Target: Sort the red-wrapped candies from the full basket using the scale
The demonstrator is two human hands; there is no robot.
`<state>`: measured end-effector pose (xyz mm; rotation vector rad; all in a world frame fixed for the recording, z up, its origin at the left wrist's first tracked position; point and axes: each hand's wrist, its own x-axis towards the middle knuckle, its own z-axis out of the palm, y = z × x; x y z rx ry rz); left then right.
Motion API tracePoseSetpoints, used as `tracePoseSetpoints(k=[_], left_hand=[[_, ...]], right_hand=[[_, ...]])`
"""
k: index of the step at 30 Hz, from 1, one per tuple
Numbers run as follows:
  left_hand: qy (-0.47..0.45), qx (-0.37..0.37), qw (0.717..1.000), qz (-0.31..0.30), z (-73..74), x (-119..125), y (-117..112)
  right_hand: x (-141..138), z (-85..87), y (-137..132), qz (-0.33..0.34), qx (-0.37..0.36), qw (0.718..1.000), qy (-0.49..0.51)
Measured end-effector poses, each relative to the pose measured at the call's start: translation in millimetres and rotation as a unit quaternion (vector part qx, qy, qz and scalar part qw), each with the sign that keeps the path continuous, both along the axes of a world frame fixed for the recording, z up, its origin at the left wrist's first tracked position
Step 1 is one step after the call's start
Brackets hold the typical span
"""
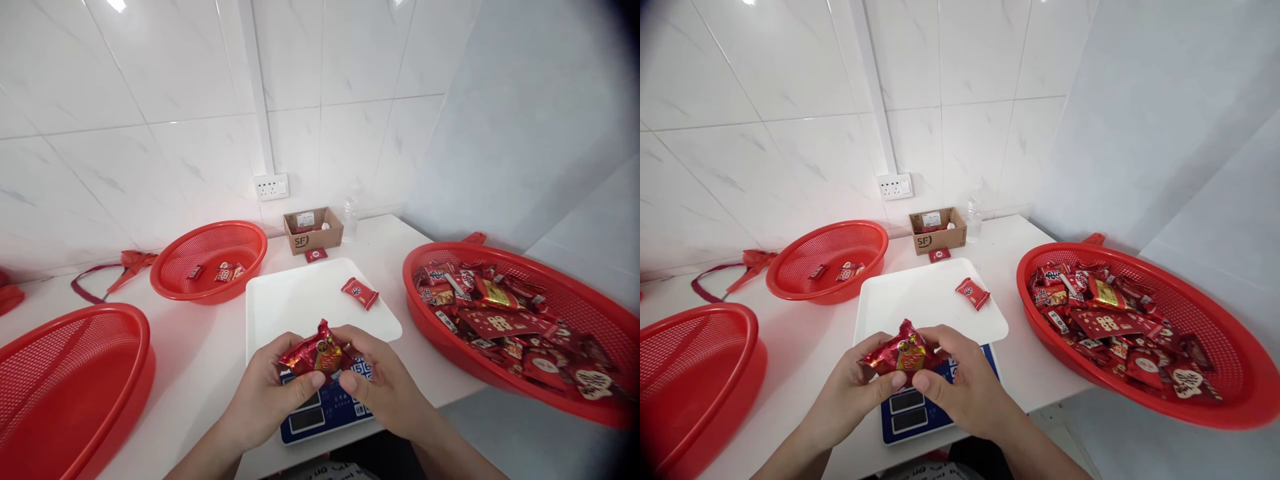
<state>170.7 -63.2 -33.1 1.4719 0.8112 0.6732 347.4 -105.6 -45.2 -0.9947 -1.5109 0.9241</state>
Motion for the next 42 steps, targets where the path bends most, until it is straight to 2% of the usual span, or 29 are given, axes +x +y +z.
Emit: tracePoseSetpoints(k=[3,5,8,11,16,24,28,32,38,42], left_hand=[[0.088,0.036,0.995,-0.016,2.0,1.6,0.0],[0.098,0.037,0.994,-0.028,0.6,2.5,-0.5],[0.053,0.025,0.997,-0.04,-2.2,3.0,-1.2],[0.005,0.022,0.998,-0.057,-2.7,2.3,-1.9],[-0.014,0.042,0.997,-0.064,-2.7,-0.4,-2.7],[-0.011,0.057,0.998,0.021,-2.3,-2.1,-1.3],[-0.027,0.081,0.994,0.063,-4.2,-2.7,-0.2],[-0.071,0.078,0.99,0.089,-11.4,-5.4,3.9],[-0.083,0.041,0.994,0.058,-16.1,-4.2,6.5],[-0.064,0.052,0.993,0.082,-19.3,-0.6,11.6]], right_hand=[[0.9,2.1,2.6,-0.03,0.003,1.0,0.005],[-0.1,2.4,4.1,-0.058,-0.024,0.998,-0.015],[-2.7,1.7,5.6,-0.085,-0.057,0.995,-0.007],[-5.0,1.1,6.1,-0.072,-0.081,0.993,0.037],[-6.2,1.0,5.4,-0.064,-0.091,0.991,0.068],[-7.0,-2.1,4.2,-0.079,-0.071,0.994,0.035],[-6.0,-2.7,5.5,-0.032,-0.076,0.995,0.056],[-6.1,-2.4,5.0,0.023,-0.088,0.996,-0.004],[-8.0,-5.2,7.7,-0.023,-0.077,0.992,-0.1],[-8.6,-10.5,13.8,-0.048,-0.071,0.985,-0.146]])
